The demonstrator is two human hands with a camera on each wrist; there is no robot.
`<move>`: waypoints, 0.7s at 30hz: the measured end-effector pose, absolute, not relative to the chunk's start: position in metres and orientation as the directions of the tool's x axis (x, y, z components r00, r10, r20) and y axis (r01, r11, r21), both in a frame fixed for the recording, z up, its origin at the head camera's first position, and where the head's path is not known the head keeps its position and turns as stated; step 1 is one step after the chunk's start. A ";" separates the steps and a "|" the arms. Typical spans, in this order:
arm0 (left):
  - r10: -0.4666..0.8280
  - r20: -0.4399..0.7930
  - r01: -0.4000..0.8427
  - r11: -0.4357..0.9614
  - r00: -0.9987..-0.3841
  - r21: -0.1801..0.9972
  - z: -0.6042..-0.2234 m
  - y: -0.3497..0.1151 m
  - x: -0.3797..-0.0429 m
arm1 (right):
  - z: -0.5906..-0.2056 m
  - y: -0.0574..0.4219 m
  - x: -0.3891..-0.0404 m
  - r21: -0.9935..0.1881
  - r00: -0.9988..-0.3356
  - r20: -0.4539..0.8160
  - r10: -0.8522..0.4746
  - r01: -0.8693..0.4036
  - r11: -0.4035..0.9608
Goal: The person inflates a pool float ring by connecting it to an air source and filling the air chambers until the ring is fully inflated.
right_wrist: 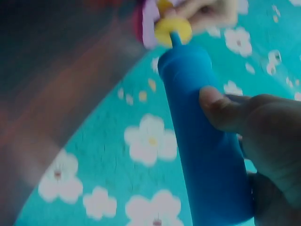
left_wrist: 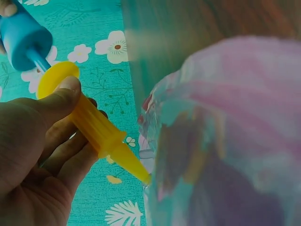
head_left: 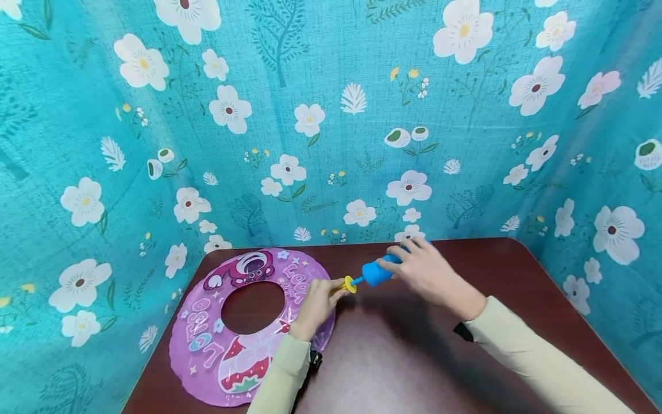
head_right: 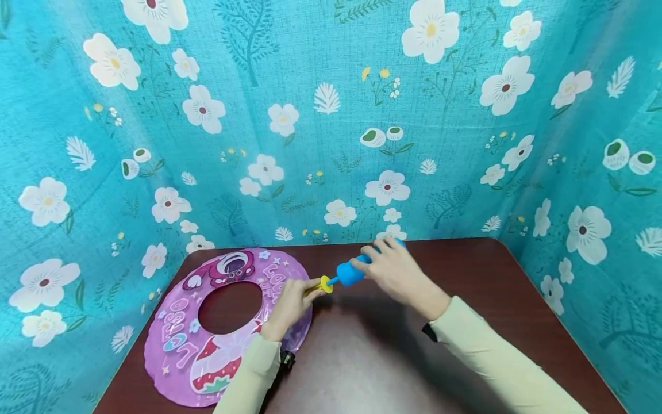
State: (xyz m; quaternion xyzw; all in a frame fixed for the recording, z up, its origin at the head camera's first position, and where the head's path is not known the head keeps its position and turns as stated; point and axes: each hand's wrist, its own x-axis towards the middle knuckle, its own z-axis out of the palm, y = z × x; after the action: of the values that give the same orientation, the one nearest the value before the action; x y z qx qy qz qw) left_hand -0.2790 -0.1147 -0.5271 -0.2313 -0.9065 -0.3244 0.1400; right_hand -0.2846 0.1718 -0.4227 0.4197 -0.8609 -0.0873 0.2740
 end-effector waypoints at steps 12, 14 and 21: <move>0.317 0.420 0.508 0.703 -0.850 0.498 -0.525 -0.112 -0.278 | -0.417 0.185 -0.286 0.403 -0.474 0.415 -0.777 -0.669 0.624; 0.319 0.425 0.511 0.710 -0.847 0.485 -0.526 -0.112 -0.278 | -0.426 0.173 -0.287 0.408 -0.489 0.392 -0.779 -0.667 0.624; 0.319 0.434 0.515 0.712 -0.843 0.477 -0.529 -0.109 -0.277 | -0.451 0.146 -0.287 0.406 -0.509 0.348 -0.787 -0.675 0.616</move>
State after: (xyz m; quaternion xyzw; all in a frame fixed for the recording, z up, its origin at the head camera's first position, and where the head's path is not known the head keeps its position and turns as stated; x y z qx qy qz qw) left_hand -0.2772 -0.1089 -0.5292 -0.2287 -0.9109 -0.3026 0.1622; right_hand -0.2869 0.1455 -0.4510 0.4244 -0.8617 -0.1093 0.2558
